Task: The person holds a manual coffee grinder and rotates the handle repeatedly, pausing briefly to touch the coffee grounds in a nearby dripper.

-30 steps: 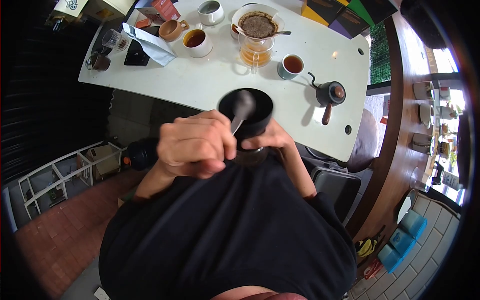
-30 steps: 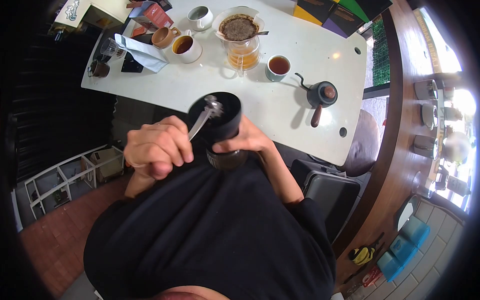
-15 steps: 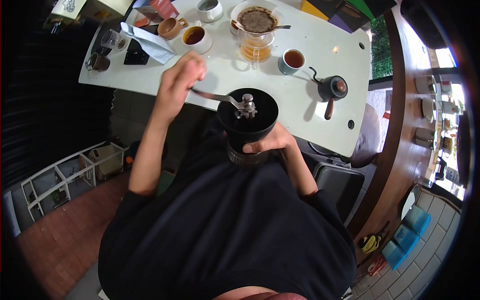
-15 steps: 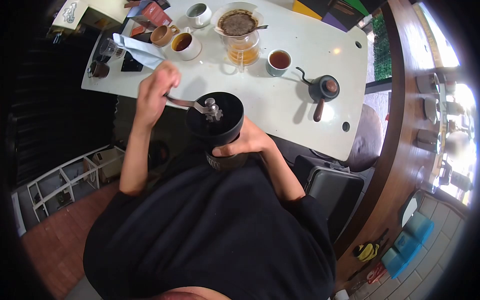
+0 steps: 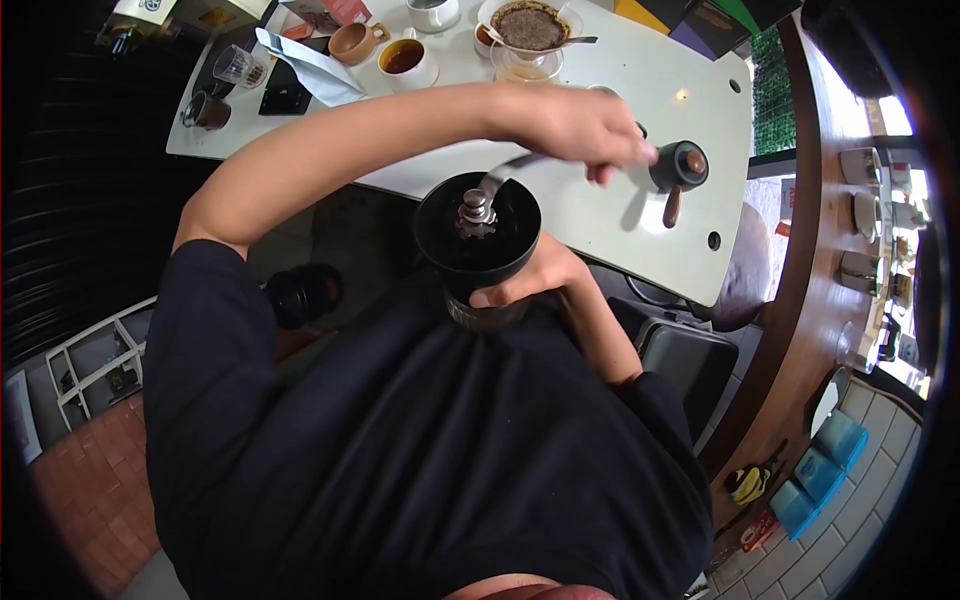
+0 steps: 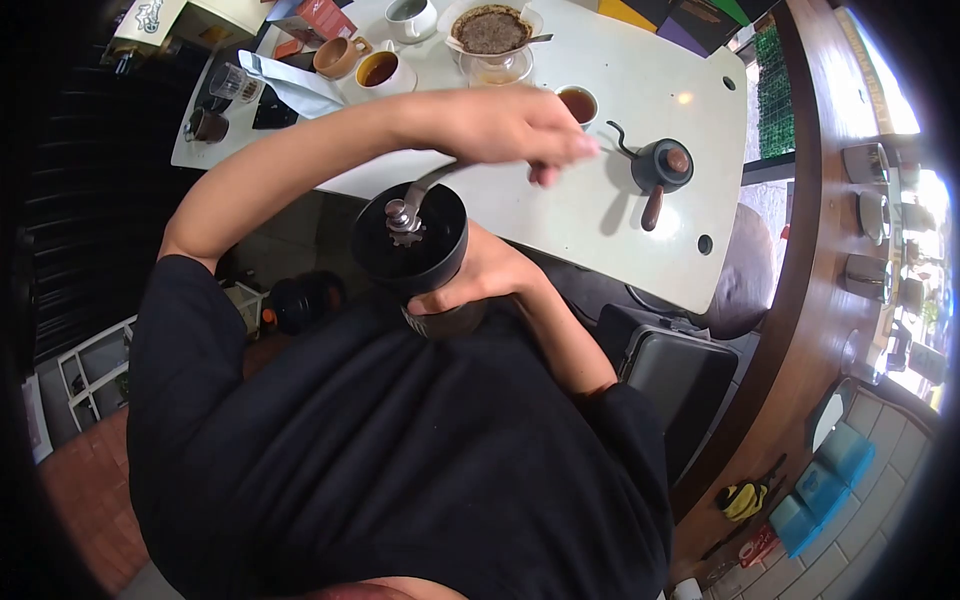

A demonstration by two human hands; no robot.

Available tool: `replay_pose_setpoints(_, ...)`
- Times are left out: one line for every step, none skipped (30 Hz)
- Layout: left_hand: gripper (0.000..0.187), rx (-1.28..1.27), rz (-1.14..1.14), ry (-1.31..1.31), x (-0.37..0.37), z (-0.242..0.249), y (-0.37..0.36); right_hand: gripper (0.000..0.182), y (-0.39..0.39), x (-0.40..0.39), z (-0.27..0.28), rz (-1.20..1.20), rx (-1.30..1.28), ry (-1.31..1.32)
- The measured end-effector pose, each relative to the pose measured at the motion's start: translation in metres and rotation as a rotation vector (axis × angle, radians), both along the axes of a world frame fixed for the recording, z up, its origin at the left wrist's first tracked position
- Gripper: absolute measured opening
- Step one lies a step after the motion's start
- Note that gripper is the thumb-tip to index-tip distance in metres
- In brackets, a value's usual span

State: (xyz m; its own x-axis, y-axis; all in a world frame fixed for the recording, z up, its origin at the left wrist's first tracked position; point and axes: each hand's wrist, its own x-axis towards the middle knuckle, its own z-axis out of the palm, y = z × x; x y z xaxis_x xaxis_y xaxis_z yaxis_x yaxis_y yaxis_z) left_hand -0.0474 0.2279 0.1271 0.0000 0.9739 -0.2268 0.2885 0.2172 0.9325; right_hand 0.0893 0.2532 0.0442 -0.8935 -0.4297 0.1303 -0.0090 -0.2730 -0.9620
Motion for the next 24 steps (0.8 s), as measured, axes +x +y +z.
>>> replay_pose_setpoints(0.053, -0.032, -0.079, 0.103, 0.011, 0.012, 0.005, 0.065, 0.000, -0.001, -0.005, 0.023, 0.009, -0.015)
replay_pose_setpoints(0.051, 0.013, -0.099, 0.089, 0.028, 0.024, 0.005, 0.064, -0.001, -0.001, -0.007, 0.040, 0.015, -0.034)
replay_pose_setpoints(0.049, 0.081, -0.157, 0.118, 0.037, 0.027, 0.008, 0.075, 0.003, 0.000, -0.007, 0.009, 0.059, 0.017)
replay_pose_setpoints(0.047, 0.148, -0.215, 0.139, 0.045, 0.028, 0.009, 0.085, 0.005, 0.004, -0.007, -0.021, 0.100, 0.060)
replay_pose_setpoints(0.045, 0.195, -0.260, 0.187, 0.053, 0.039, 0.003, 0.068, 0.002, 0.013, 0.000, -0.152, 0.191, 0.140)
replay_pose_setpoints(0.042, 0.244, -0.308, 0.231, 0.061, 0.050, -0.006, 0.051, 0.000, 0.021, 0.006, -0.287, 0.282, 0.216)
replay_pose_setpoints(0.040, 0.133, -0.310, 0.076, 0.073, 0.060, -0.016, 0.051, -0.001, 0.022, 0.001, -0.297, 0.280, 0.209)
replay_pose_setpoints(0.038, 0.350, -0.338, 0.110, 0.090, 0.049, -0.025, 0.058, -0.004, 0.022, -0.010, -0.249, 0.199, 0.183)
replay_pose_setpoints(0.036, 0.418, -0.321, 0.195, 0.095, 0.042, -0.028, 0.065, -0.004, 0.014, -0.023, -0.194, 0.126, 0.173)
replay_pose_setpoints(0.034, 0.486, -0.305, 0.283, 0.098, 0.044, -0.030, 0.071, -0.003, 0.003, -0.038, -0.137, 0.053, 0.167)
replay_pose_setpoints(0.034, 0.487, -0.308, 0.281, 0.103, 0.046, -0.036, 0.078, -0.003, -0.002, -0.055, -0.085, -0.020, 0.146)
replay_pose_setpoints(0.032, 0.498, -0.302, 0.318, 0.105, 0.050, -0.044, 0.085, 0.000, -0.007, -0.069, -0.030, -0.087, 0.126)
replay_pose_setpoints(0.031, 0.504, -0.295, 0.349, 0.108, 0.053, -0.054, 0.091, 0.002, -0.010, -0.080, 0.023, -0.159, 0.102)
replay_pose_setpoints(0.029, 0.405, -0.338, 0.298, 0.111, 0.068, -0.066, 0.098, -0.002, -0.011, -0.067, 0.078, -0.239, 0.073)
replay_pose_setpoints(0.028, 0.542, -0.294, 0.323, 0.110, 0.063, -0.076, 0.091, 0.010, -0.006, -0.049, 0.071, -0.085, -0.027)
replay_pose_setpoints(0.026, 0.680, -0.250, 0.355, 0.106, 0.058, -0.084, 0.091, 0.013, -0.007, -0.041, 0.077, -0.087, -0.026)
replay_pose_setpoints(0.025, 0.651, -0.249, 0.345, 0.094, 0.066, -0.095, 0.085, 0.015, -0.006, -0.037, 0.105, -0.096, -0.113)
replay_pose_setpoints(0.024, 0.625, -0.249, 0.331, 0.083, 0.074, -0.107, 0.078, 0.017, -0.005, -0.033, 0.132, -0.103, -0.205)
replay_pose_setpoints(0.024, 0.599, -0.171, 0.237, 0.079, 0.073, -0.121, 0.072, 0.021, -0.006, -0.025, 0.161, -0.104, -0.290)
replay_pose_setpoints(0.027, 0.604, -0.143, 0.192, 0.076, 0.071, -0.131, 0.070, 0.023, -0.010, -0.006, 0.145, -0.035, -0.273)
replay_pose_setpoints(0.027, 0.633, -0.082, 0.164, 0.073, 0.068, -0.140, 0.072, 0.020, -0.014, 0.000, 0.138, -0.018, -0.244)
replay_pose_setpoints(0.027, 0.659, -0.021, 0.131, 0.072, 0.063, -0.147, 0.074, 0.018, -0.016, 0.003, 0.130, -0.004, -0.219)
replay_pose_setpoints(0.027, 0.720, 0.105, 0.127, 0.074, 0.054, -0.155, 0.074, 0.017, -0.015, 0.004, 0.136, -0.001, -0.227)
replay_pose_setpoints(0.028, 0.748, 0.182, 0.111, 0.074, 0.046, -0.163, 0.076, 0.017, -0.015, 0.005, 0.099, 0.028, -0.221)
